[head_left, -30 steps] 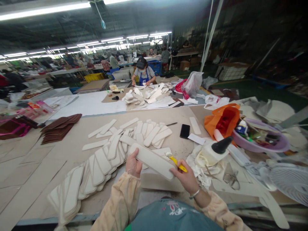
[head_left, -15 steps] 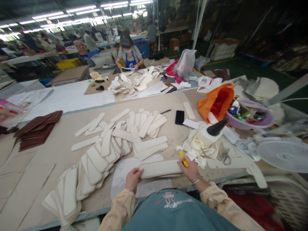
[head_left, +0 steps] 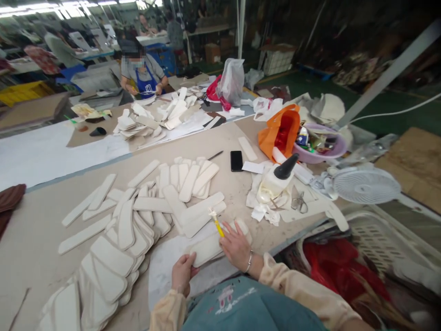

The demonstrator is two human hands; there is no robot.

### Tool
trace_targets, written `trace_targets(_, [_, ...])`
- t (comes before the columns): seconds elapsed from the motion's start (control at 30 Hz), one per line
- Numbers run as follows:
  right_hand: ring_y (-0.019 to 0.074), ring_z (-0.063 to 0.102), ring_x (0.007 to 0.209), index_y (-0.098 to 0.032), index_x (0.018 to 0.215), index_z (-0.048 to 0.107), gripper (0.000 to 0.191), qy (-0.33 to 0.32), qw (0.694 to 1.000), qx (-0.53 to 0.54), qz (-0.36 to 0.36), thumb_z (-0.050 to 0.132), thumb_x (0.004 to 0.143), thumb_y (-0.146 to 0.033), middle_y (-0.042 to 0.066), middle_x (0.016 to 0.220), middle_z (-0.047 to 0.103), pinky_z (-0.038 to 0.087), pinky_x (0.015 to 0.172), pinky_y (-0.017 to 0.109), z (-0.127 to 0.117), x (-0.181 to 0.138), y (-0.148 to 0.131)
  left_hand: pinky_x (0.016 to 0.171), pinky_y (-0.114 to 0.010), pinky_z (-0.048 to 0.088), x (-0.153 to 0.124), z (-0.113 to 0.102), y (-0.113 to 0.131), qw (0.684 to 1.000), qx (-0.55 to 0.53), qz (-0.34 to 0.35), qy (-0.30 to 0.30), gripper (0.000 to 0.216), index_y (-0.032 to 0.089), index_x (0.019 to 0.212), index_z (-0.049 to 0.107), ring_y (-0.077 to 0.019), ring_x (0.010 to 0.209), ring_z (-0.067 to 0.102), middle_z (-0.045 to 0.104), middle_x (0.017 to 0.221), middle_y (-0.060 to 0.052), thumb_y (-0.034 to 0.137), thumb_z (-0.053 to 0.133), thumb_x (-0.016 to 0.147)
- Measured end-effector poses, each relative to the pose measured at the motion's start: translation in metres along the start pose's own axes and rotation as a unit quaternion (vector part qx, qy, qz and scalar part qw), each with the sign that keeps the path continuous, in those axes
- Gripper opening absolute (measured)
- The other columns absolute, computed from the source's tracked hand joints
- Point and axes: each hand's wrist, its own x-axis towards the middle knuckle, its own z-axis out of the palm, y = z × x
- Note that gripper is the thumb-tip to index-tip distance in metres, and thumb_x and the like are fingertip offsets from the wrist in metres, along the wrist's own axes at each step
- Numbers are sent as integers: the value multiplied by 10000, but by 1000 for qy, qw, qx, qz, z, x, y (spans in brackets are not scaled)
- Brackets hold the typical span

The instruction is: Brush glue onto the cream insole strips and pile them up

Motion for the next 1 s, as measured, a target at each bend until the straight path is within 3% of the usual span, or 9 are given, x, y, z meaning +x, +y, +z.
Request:
trace_targets(0.23, [180,307,1277,-186,917,531,119,-52,985,151,-58,503,816,-242,89,1121,592,284,1034,387,34,9,-13,513,-225,446,8,-2,-1,999,31,-21,-29,304,193,658,547,-89,481,494,555,552,47,437,699,559])
trace_targets(0.4, [183,380,1225,-188,926,507,162,-44,978,200,-33,541,790,-268,105,1156,569,325,1007,378,59,11,-7,505,-222,439,11,-1,2,998,42,-21,-34,305,190,650,551,-84,472,477,543,547,53,436,700,549])
trace_targets(0.6, [194,364,1238,-192,913,489,123,4,981,173,85,519,799,-229,110,1207,528,338,992,385,37,2,35,506,-223,440,10,1,3,998,37,-25,-37,330,184,625,543,-72,453,456,494,518,70,445,716,521])
trace_targets(0.8, [226,531,1083,-215,867,457,117,54,961,128,241,491,787,-295,91,1152,572,428,885,416,15,-14,81,472,-221,414,9,-1,0,999,31,-13,-38,334,198,626,532,-91,448,495,529,519,48,479,693,542])
trace_targets(1.0, [275,623,930,-254,748,426,214,63,940,138,305,566,708,-411,51,1090,644,480,790,448,11,-29,98,368,-217,334,8,0,-4,999,23,21,-15,410,202,566,468,-107,397,476,483,461,43,542,687,501])
